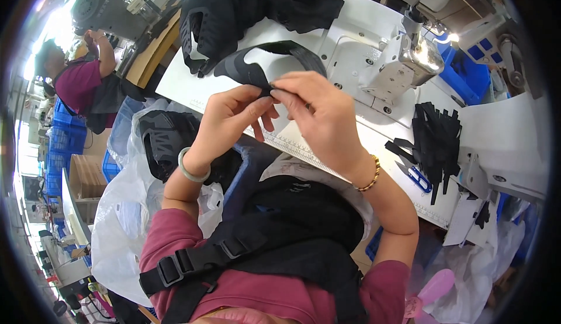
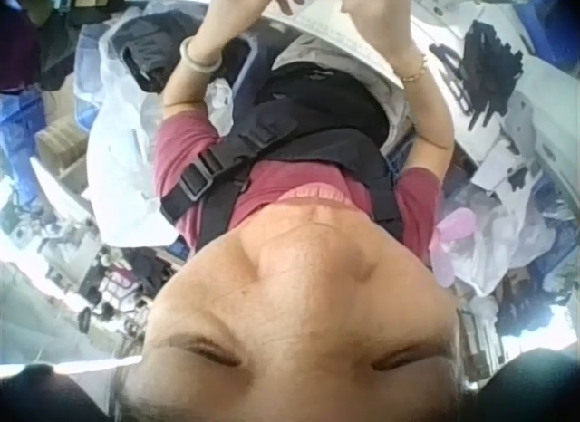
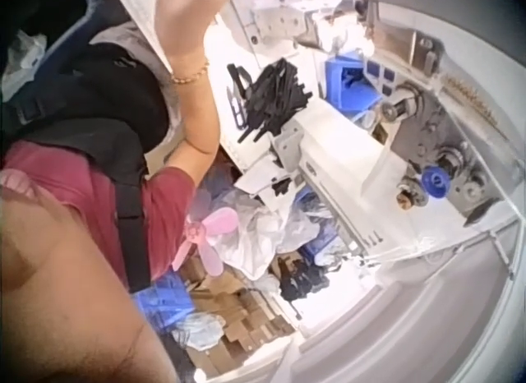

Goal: Stitching various black shoe components together using an industrial sewing machine.

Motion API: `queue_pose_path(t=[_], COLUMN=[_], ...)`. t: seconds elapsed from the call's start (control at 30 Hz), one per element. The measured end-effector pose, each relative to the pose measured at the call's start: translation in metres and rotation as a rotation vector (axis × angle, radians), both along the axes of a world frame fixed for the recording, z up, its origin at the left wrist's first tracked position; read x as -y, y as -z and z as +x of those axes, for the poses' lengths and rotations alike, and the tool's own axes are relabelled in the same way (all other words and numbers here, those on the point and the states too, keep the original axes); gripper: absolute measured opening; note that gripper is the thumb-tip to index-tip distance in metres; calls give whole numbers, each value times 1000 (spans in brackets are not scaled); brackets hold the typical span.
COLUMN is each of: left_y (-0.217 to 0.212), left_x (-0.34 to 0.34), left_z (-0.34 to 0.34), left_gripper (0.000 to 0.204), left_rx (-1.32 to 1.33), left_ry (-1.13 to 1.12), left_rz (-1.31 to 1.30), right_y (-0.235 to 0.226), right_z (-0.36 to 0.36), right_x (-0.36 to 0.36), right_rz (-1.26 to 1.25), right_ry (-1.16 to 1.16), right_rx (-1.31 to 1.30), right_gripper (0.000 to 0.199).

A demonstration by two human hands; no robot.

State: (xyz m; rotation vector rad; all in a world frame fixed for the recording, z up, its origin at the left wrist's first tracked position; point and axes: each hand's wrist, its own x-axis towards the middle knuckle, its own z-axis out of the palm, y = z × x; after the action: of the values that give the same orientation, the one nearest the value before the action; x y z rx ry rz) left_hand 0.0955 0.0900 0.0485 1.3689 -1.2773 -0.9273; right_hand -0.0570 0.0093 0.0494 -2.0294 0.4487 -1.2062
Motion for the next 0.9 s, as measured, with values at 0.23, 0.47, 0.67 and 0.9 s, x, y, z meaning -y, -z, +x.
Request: queue_pose_path(t=[0.23, 0.47, 0.67, 0.9], left_y=[-4, -2, 17, 36], left_x=[5, 14, 14, 13], left_z=[-3, -12, -26, -4], left_gripper=[24, 25, 25, 43], left_rx=[-389, -404, -752, -650], left_ry=[155, 51, -41, 269], left_rz=[84, 92, -114, -13], right_y=[-4, 5, 14, 17], right_z=[-12, -7, -4, -21], right_x=[15, 3, 6, 1], right_rz=[780, 546, 509, 421], right_ry=[-226, -45, -131, -68], right_rx=[81, 90, 212, 148], right_gripper=[18, 14, 10, 14])
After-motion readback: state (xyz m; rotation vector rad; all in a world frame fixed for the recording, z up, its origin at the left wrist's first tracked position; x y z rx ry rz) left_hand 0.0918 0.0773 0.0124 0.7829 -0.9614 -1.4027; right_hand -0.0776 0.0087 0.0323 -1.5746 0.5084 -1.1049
